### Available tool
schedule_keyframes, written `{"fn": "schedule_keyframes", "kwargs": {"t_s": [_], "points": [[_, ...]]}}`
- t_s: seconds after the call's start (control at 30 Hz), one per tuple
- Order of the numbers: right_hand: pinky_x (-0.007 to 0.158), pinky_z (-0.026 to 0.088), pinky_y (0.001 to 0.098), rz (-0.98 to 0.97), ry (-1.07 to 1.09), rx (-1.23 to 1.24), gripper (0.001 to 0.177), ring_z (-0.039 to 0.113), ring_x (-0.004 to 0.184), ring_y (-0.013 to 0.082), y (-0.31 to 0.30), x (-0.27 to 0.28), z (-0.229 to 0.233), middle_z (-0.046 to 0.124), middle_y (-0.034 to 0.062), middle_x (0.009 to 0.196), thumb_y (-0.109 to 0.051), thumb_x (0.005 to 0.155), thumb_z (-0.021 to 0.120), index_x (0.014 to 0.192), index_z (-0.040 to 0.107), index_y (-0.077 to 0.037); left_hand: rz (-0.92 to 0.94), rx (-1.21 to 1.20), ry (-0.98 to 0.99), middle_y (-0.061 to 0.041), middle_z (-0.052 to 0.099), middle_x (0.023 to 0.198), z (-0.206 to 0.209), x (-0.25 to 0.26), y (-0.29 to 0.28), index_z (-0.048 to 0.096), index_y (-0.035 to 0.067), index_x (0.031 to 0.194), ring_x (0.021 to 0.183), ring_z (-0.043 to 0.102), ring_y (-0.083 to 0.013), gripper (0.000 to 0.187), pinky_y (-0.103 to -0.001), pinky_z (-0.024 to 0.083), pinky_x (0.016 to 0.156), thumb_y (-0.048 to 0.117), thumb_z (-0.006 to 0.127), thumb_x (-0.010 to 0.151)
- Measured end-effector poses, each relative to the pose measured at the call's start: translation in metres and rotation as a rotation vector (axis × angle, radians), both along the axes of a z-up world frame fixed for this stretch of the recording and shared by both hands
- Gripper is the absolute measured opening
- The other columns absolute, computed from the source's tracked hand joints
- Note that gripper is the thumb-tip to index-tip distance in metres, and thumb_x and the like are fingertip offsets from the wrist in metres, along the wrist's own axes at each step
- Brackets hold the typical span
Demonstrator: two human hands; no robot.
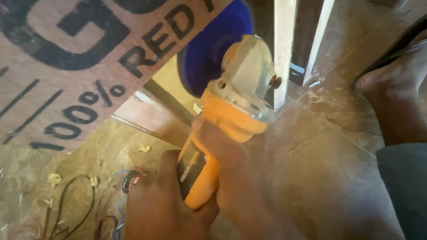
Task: The person uses an angle grinder with a sanding disc to sand the edges and surfaces of a wooden structure. The person moves the tool along the wood, generating dust, and occasionally pauses to adjust position.
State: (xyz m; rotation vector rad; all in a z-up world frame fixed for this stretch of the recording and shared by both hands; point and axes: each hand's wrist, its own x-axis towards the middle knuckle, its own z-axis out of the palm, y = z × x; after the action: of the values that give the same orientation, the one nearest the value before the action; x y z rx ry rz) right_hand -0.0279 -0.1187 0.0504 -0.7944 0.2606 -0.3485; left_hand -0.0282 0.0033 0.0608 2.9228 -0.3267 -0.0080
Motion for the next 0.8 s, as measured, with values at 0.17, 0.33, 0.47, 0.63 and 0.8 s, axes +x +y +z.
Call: {"fn": "schedule_keyframes", "kwargs": {"t_s": [0.17,0.33,0.47,0.63,0.8], "points": [[0.064,0.057,0.0359,-0.046,0.003,0.052,0.041,0.068,0.078,0.0216,-0.008,-0.004,-0.005,0.069,0.0112,0.092,-0.006,0.080,0.072,0.119,0.062,0.000,-0.006,-0.050,0.026,-0.020,0.073,0.082,-0.029,0.000,0.017,0.056,0.010,0.129,0.070,0.073,-0.0399,0.085,-0.053,0.057,0.066,0.043,0.085,0.057],[0.063,0.057,0.0365,-0.138,0.015,0.186,0.042,0.068,0.077,0.0225,-0.013,-0.014,-0.031,0.069,0.0119,0.091,-0.005,0.080,0.071,0.120,0.061,0.000,-0.334,-0.081,-0.306,-0.013,0.075,0.078,-0.083,-0.006,0.026,0.061,0.012,0.117,0.068,0.073,-0.0352,0.068,-0.050,0.057,0.064,0.055,0.084,0.070],[0.062,0.057,0.0369,-0.189,0.041,0.278,0.043,0.069,0.076,0.0233,-0.022,-0.024,-0.057,0.069,0.0124,0.090,-0.004,0.079,0.071,0.120,0.060,0.000,-0.397,-0.150,-0.235,-0.016,0.074,0.077,-0.101,-0.009,0.001,0.059,0.009,0.120,0.068,0.073,-0.0370,0.073,-0.051,0.057,0.064,0.052,0.084,0.067],[0.060,0.057,0.0381,-0.142,-0.019,0.281,0.042,0.068,0.074,0.0259,-0.031,-0.028,-0.074,0.068,0.0148,0.090,-0.002,0.083,0.071,0.123,0.059,0.004,-0.345,-0.161,-0.171,-0.019,0.072,0.077,-0.093,-0.009,-0.017,0.057,0.006,0.123,0.067,0.074,-0.0392,0.079,-0.052,0.057,0.063,0.048,0.083,0.062],[0.054,0.051,0.0370,0.002,-0.020,0.166,0.029,0.065,0.068,0.0251,-0.039,-0.022,-0.047,0.067,0.0165,0.087,-0.007,0.087,0.073,0.112,0.066,0.006,-0.144,-0.076,-0.049,-0.024,0.072,0.079,-0.054,-0.009,-0.029,0.054,0.003,0.125,0.067,0.073,-0.0438,0.088,-0.053,0.058,0.060,0.045,0.086,0.055]]}}
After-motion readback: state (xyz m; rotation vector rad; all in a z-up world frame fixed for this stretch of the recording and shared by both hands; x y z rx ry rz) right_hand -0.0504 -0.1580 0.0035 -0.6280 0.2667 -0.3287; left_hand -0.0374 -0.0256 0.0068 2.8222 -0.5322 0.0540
